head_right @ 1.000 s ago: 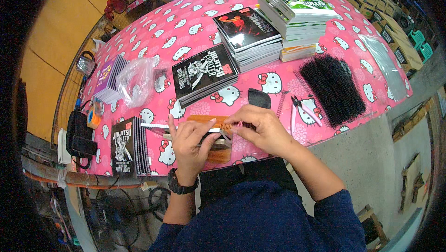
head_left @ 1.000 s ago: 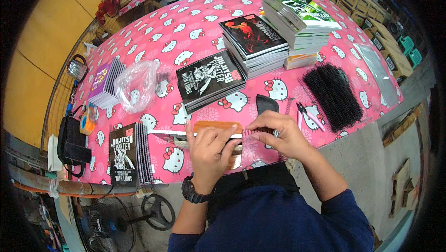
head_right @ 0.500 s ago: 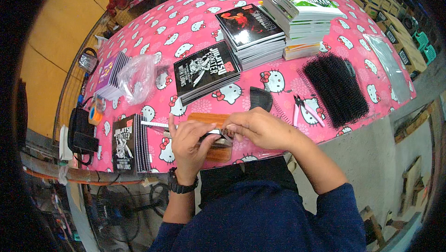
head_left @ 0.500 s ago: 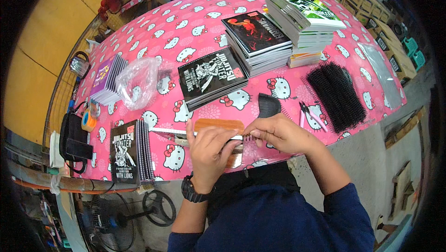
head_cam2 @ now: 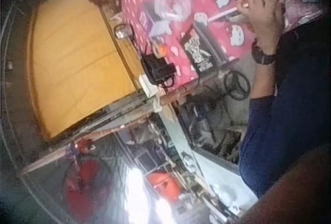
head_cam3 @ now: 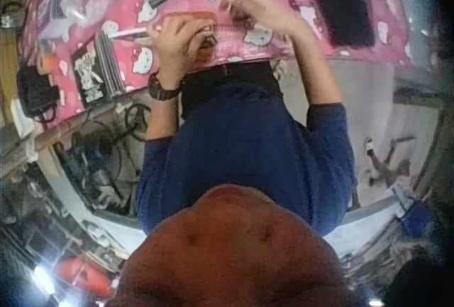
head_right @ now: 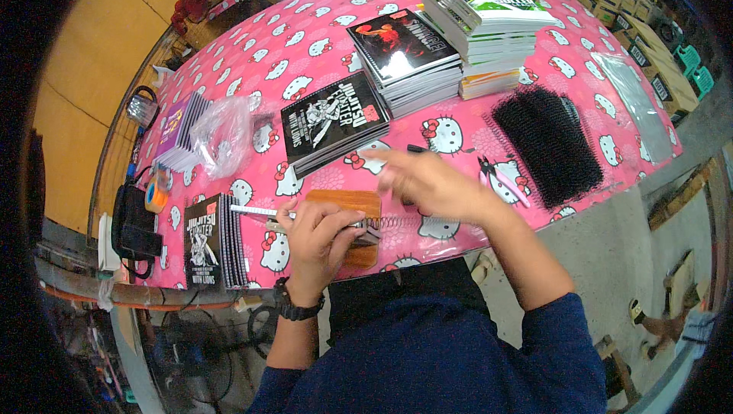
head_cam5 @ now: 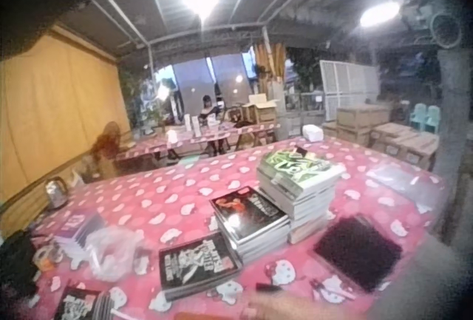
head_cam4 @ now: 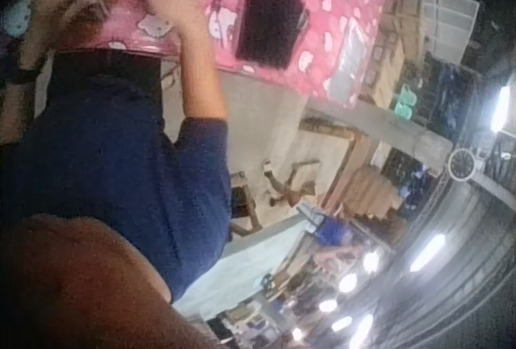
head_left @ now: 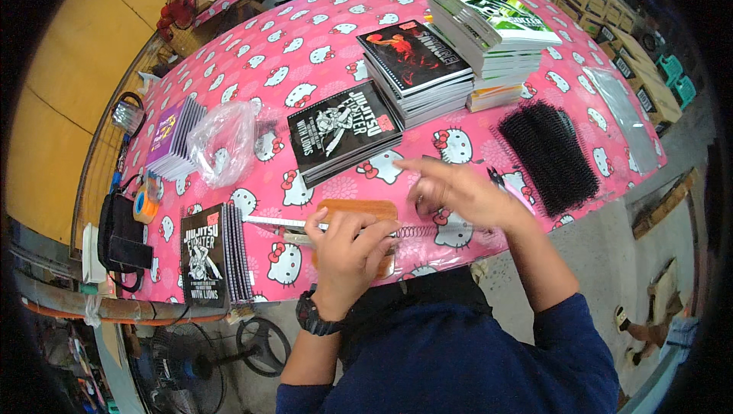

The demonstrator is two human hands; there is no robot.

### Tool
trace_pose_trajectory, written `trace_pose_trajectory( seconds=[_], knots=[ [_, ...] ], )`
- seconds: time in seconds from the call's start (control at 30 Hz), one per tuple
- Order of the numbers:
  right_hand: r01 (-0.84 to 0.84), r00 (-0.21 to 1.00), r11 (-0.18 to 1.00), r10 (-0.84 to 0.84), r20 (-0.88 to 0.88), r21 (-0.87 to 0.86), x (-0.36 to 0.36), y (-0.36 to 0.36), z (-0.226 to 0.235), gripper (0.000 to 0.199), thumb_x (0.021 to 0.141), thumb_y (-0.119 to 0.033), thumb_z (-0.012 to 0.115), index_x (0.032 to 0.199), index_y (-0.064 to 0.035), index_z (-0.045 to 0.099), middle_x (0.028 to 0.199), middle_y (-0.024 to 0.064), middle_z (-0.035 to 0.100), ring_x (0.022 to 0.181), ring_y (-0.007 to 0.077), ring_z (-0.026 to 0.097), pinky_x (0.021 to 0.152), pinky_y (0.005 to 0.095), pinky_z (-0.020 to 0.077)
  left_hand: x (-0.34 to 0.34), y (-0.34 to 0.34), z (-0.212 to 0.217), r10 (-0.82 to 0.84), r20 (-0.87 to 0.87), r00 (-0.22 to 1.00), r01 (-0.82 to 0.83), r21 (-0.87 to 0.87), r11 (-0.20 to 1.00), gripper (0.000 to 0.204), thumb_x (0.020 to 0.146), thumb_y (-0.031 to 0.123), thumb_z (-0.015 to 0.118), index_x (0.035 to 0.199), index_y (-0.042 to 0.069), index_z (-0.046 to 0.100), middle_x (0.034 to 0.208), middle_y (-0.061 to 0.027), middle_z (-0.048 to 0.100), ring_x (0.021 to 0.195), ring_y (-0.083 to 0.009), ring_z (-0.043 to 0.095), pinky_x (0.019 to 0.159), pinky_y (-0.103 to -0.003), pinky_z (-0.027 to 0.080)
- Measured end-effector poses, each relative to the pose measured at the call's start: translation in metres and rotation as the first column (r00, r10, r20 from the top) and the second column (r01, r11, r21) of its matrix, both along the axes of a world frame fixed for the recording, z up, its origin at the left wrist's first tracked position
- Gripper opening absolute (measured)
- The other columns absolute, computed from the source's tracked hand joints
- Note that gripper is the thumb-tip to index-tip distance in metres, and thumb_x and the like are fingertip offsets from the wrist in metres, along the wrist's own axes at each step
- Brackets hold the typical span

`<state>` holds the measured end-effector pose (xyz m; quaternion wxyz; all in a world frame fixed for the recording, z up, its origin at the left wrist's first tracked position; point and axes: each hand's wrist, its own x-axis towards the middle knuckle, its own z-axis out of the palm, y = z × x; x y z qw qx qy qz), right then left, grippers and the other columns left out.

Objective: The person assembles spiral-bound books by inserting a plastic spiral coil through pre-punched holes in the book covers and pages and then manually crimping the ends of the coil.

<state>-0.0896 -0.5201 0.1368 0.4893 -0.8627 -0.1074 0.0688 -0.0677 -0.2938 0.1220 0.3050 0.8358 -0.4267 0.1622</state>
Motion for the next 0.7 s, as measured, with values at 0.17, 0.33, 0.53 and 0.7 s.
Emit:
trace_pose_trajectory(
  seconds=[0.17, 0.33, 0.53, 0.7],
  knots=[
    [0.350, 0.903, 0.710, -0.083, 0.421, -0.611, 0.006, -0.058, -0.078, 0.062, 0.077, -0.036, 0.066, 0.128, -0.0057, 0.045, 0.122, 0.0195, 0.051, 0.109, 0.0350, 0.050, 0.092, 0.0408, 0.0411, 0.001, -0.011, 0.013, -0.005, -0.019, 1.000, 0.005, 0.030, 1.000, 0.025, 0.070, 0.016, 0.072, 0.094, 0.015, 0.065, 0.085, 0.0000, 0.061, 0.081, -0.0182, 0.054, 0.094, -0.041, 0.024],
    [0.339, 0.922, 0.902, -0.262, 0.285, -0.267, 0.006, -0.062, -0.097, 0.075, 0.064, -0.038, 0.076, 0.127, -0.0082, 0.046, 0.131, 0.0193, 0.042, 0.121, 0.0373, 0.039, 0.099, 0.0464, 0.0333, 0.001, -0.007, 0.013, -0.045, 0.035, 0.998, 0.042, 0.085, 0.995, 0.017, 0.074, 0.018, 0.068, 0.090, 0.014, 0.065, 0.082, 0.0011, 0.059, 0.081, -0.0159, 0.054, 0.092, -0.044, 0.027],
    [0.156, 0.940, 0.870, 0.015, 0.341, -0.469, 0.014, -0.035, -0.085, 0.077, 0.056, -0.039, 0.080, 0.123, -0.0147, 0.051, 0.135, 0.0182, 0.037, 0.121, 0.0401, 0.035, 0.097, 0.0489, 0.0317, -0.001, -0.001, 0.008, 0.018, -0.048, 0.999, -0.015, 0.051, 0.999, 0.016, 0.074, 0.021, 0.068, 0.086, 0.013, 0.064, 0.079, 0.0009, 0.058, 0.078, -0.0171, 0.054, 0.095, -0.045, 0.026],
    [0.115, 0.972, 0.820, 0.024, 0.235, -0.561, 0.020, -0.039, -0.085, 0.071, 0.054, -0.041, 0.078, 0.115, -0.0134, 0.055, 0.131, 0.0187, 0.039, 0.115, 0.0391, 0.039, 0.095, 0.0485, 0.0335, 0.001, -0.011, 0.022, -0.040, -0.028, 0.999, 0.040, -0.013, 0.999, 0.017, 0.078, 0.025, 0.065, 0.089, 0.013, 0.061, 0.081, 0.0002, 0.058, 0.081, -0.0197, 0.055, 0.098, -0.050, 0.023]
  ],
)
